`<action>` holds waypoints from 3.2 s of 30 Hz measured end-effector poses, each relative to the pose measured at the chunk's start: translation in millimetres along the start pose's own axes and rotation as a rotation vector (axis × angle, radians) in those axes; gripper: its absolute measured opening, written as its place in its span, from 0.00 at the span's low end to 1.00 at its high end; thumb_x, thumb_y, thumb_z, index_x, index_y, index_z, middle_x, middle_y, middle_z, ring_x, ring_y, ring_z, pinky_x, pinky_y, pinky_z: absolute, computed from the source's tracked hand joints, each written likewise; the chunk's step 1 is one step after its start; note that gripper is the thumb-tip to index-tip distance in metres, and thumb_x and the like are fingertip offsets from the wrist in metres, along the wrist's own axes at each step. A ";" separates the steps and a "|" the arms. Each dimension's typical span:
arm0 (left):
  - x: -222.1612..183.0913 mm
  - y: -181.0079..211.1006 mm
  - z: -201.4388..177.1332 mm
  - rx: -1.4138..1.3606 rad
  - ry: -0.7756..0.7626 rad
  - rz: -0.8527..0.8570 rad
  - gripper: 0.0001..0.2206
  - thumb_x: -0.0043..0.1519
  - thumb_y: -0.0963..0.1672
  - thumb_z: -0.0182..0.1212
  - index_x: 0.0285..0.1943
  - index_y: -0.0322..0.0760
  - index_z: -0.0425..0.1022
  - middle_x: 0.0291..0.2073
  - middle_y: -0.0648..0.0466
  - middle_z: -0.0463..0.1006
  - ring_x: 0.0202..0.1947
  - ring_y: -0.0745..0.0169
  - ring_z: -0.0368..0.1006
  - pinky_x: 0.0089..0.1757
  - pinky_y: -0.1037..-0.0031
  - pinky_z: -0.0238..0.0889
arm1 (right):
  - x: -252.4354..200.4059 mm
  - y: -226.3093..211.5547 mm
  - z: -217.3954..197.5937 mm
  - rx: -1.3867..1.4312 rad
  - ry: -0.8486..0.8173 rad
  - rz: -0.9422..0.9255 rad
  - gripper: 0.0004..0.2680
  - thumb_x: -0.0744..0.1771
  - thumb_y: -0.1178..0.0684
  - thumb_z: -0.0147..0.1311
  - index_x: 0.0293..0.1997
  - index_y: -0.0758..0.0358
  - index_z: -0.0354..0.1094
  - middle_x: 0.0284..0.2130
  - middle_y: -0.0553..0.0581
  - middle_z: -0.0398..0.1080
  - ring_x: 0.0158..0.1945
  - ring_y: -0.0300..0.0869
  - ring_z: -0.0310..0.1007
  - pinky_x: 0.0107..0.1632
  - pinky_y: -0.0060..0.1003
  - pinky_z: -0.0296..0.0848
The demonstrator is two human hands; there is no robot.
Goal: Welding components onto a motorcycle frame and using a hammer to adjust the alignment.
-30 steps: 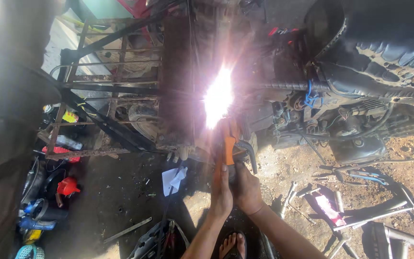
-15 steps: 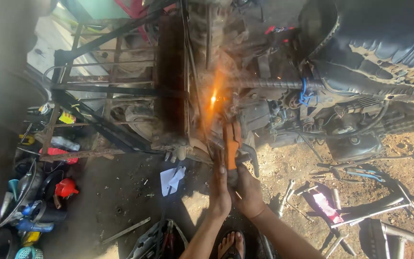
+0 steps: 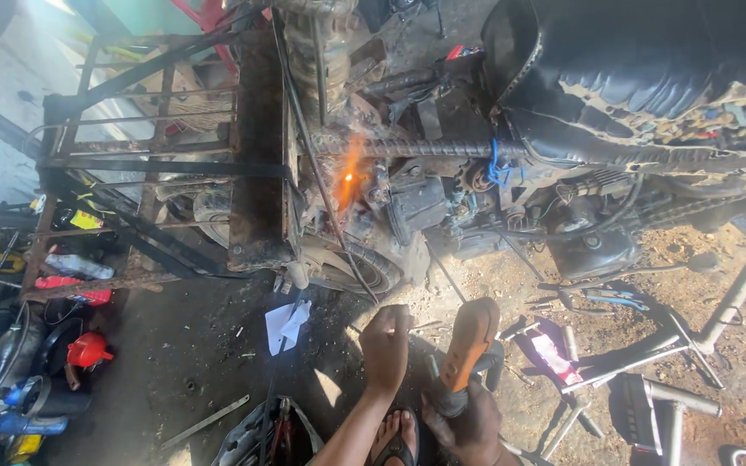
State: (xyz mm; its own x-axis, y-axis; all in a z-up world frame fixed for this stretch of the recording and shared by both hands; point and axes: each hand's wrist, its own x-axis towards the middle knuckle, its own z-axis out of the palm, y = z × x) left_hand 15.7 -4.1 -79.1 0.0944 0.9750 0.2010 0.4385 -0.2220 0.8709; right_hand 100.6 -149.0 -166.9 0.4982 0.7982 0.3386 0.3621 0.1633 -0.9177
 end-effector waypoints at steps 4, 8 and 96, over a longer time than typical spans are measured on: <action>9.8 4.3 18.1 0.182 -0.053 0.144 0.20 0.65 0.48 0.61 0.61 0.29 0.74 0.38 0.41 0.84 0.34 0.49 0.84 0.38 0.65 0.72 | -2.2 -15.5 -10.3 0.209 0.168 -0.015 0.25 0.59 0.52 0.70 0.58 0.72 0.64 0.39 0.62 0.79 0.41 0.44 0.82 0.47 0.37 0.77; 36.4 5.1 35.4 0.204 0.035 0.342 0.20 0.64 0.45 0.63 0.61 0.24 0.72 0.39 0.36 0.82 0.38 0.42 0.80 0.40 0.62 0.69 | 1.4 -25.5 -18.9 0.335 0.171 -0.020 0.27 0.61 0.55 0.67 0.64 0.76 0.57 0.44 0.63 0.77 0.47 0.43 0.78 0.52 0.37 0.74; 6.4 -10.8 22.9 0.131 -0.052 0.129 0.19 0.68 0.45 0.54 0.65 0.29 0.67 0.55 0.42 0.79 0.38 0.44 0.80 0.40 0.64 0.70 | -13.5 -51.6 -19.7 0.249 0.159 0.351 0.30 0.60 0.51 0.67 0.64 0.78 0.57 0.45 0.70 0.78 0.52 0.48 0.78 0.55 0.41 0.73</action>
State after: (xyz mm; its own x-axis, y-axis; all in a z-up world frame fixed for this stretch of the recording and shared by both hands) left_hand 32.1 4.7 -97.5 0.2018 0.9382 0.2811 0.5321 -0.3460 0.7727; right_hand 90.7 -179.5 -120.0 0.6785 0.7346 0.0079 -0.0406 0.0483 -0.9980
